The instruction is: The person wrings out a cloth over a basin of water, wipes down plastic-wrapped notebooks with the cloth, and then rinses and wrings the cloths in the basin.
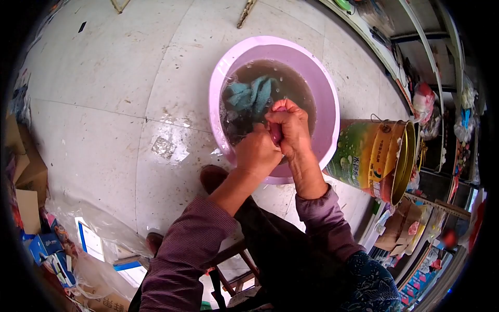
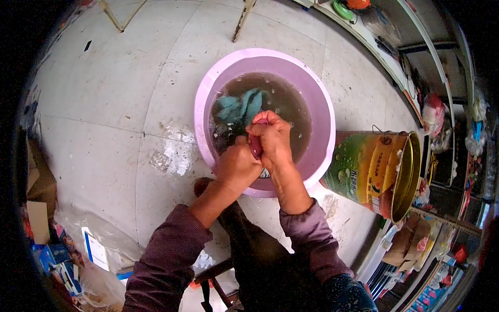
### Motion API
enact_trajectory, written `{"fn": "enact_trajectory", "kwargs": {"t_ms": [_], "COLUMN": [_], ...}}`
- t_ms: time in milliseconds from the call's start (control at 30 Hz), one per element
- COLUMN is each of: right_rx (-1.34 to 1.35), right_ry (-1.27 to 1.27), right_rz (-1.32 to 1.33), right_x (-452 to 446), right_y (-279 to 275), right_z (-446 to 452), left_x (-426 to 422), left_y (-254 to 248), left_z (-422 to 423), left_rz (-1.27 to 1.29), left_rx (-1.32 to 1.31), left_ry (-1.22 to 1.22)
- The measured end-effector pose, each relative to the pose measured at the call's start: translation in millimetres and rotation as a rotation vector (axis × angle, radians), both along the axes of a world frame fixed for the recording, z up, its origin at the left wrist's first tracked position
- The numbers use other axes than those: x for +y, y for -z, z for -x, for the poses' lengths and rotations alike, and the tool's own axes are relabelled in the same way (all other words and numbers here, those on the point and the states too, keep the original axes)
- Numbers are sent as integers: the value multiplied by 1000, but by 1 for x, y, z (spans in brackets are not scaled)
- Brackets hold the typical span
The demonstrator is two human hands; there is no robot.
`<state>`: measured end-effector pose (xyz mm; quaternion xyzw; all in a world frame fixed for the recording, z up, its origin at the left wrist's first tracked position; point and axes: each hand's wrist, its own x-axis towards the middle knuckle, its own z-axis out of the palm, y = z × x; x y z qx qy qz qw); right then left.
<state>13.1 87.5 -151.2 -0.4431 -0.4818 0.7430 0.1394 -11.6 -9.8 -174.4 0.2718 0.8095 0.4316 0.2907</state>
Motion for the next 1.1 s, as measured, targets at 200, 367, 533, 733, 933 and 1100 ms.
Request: {"fn": "enact_trajectory", "kwargs": {"t_ms": [200, 367, 533, 733, 933, 1100], "right_rx": [23, 411, 615, 894, 1499, 1061], "right_ry": [80, -179, -250, -474, -498, -441], "right_rz": [114, 387, 356, 613, 503, 369], "right_x": [-4, 18, 15, -22, -20, -7], "right_y": [8, -17, -7, -18, -24, -56], "right_z": [-2, -13, -8, 19, 16, 0], "left_x": [-13, -30, -38, -25, -27, -39], "left_y": [3, -18, -41, -65, -76, -79], "left_z": [-5, 22, 22, -10, -14, -2], "left_rz": [0, -334, -704, -1273, -1400, -993], "left_rx": [172, -1117, -1840, -2448, -2582, -2199], "left_ry": [-63, -196, -104, 121, 133, 91]}}
